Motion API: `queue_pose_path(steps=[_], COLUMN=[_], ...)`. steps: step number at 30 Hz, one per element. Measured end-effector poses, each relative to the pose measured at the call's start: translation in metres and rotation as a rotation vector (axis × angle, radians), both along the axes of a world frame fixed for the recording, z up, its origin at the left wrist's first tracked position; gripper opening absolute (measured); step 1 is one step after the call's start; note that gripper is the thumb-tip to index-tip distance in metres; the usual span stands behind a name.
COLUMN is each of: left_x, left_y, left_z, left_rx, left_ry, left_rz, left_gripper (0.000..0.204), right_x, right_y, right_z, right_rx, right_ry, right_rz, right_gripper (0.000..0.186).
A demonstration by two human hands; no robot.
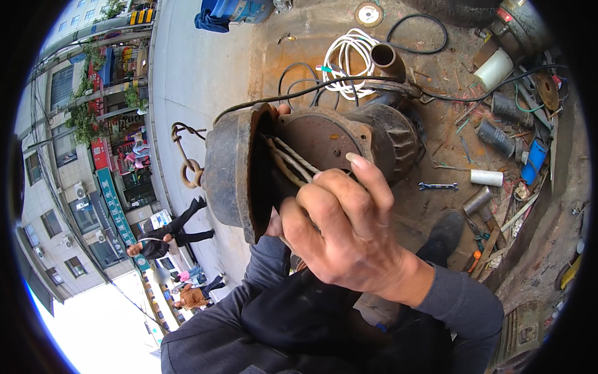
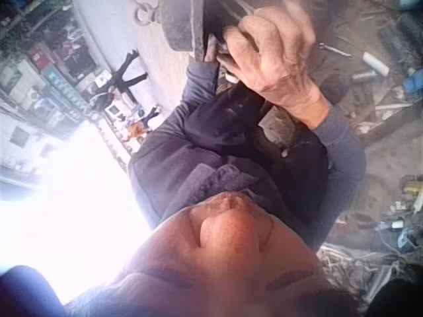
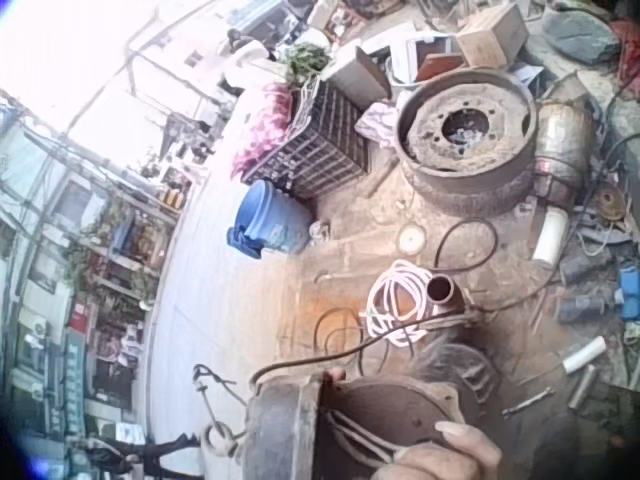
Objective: The person sits on the ground in a cluttered workshop and handles a cylindrical motor, rotating it and inspecting its ends and wiring. They also reach for small boxes on a shelf and move various parts around the floor.
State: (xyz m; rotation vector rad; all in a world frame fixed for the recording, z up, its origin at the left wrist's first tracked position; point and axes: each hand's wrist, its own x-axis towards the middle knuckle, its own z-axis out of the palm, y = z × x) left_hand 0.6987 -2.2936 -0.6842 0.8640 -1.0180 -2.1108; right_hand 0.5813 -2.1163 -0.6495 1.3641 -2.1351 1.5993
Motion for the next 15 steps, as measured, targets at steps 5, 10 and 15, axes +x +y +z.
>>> queue_pose_path(steps=[5, 10, 15], left_x=[0.014, 0.007, -0.001], left_y=[-0.003, -0.001, 0.001], left_z=[-0.006, -0.007, -0.001], left_rx=[0.108, 0.184, 0.092], left_ry=[0.059, 0.117, 0.125], left_rz=[0.010, 0.008, 0.054], left_gripper=[0.069, 0.066, 0.061], right_x=[-0.002, -0.009, -0.007], right_y=[-0.012, -0.009, -0.004], right_z=[0.007, 0.026, 0.037], right_rx=[0.183, 0.221, 0.360], right_ry=[0.113, 0.102, 0.167], right_rz=[-0.028, -0.003, 0.007], right_gripper=[0.038, 0.034, 0.039])
